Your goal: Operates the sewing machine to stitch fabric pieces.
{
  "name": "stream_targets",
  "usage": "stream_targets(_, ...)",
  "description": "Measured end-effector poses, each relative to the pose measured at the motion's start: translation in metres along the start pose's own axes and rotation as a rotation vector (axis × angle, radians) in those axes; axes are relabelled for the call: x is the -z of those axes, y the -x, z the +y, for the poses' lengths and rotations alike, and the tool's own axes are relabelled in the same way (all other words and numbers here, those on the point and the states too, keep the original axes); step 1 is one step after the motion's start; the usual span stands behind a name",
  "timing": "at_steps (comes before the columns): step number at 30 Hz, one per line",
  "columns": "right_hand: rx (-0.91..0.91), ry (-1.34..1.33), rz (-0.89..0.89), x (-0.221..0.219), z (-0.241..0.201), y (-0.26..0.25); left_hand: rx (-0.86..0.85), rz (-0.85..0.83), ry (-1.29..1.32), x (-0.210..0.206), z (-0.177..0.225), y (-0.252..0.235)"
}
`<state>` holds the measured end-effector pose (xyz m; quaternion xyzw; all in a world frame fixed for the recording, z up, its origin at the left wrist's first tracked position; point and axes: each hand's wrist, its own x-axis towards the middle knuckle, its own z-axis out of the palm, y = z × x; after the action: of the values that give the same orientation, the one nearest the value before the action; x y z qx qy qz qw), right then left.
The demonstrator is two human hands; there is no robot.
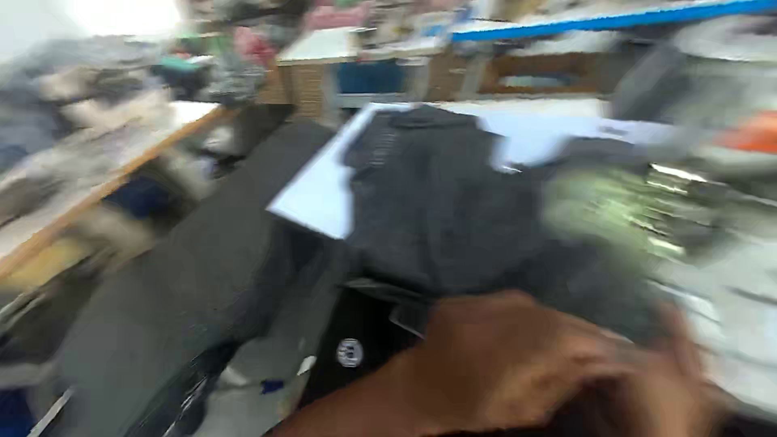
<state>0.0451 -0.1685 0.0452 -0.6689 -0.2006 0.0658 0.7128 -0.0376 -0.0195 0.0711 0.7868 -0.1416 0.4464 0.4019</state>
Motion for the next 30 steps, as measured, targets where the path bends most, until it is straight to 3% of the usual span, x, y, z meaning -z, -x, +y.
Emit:
stream_targets(2,-0.229,-0.190,0.107,0.000,0.019,-0.001,-0.014,-0.062,-0.049,-0.011,-0.005,0.009)
stream_targets(6,-0.431,-0.533,-0.104,0.015,0.058,-0.026,-0.002,-0.248,0.018,-0.033,-0.007,0.025)
stream_targets(9,-0.315,-0.463,-0.305,0.023,0.130,-0.054,0.012,-0.401,0.042,-0.038,-0.014,0.046)
stream_targets(13,0.002,0.194,-0.169,0.037,0.078,-0.042,0.059,-0.453,0.064,-0.036,-0.024,0.066)
stream_targets(15,0.112,0.334,-0.050,0.048,0.077,-0.054,0.060,-0.448,0.060,-0.039,-0.023,0.070)
stream_targets(18,0.071,0.163,0.035,0.068,0.077,-0.070,0.011,-0.482,0.003,-0.049,-0.019,0.069)
stream_targets(21,-0.074,-0.075,-0.035,0.069,0.064,-0.084,-0.021,-0.517,-0.041,-0.064,-0.015,0.068)
stream_targets(30,-0.064,-0.213,0.040,0.059,0.066,-0.094,-0.051,-0.559,-0.148,-0.072,-0.010,0.069)
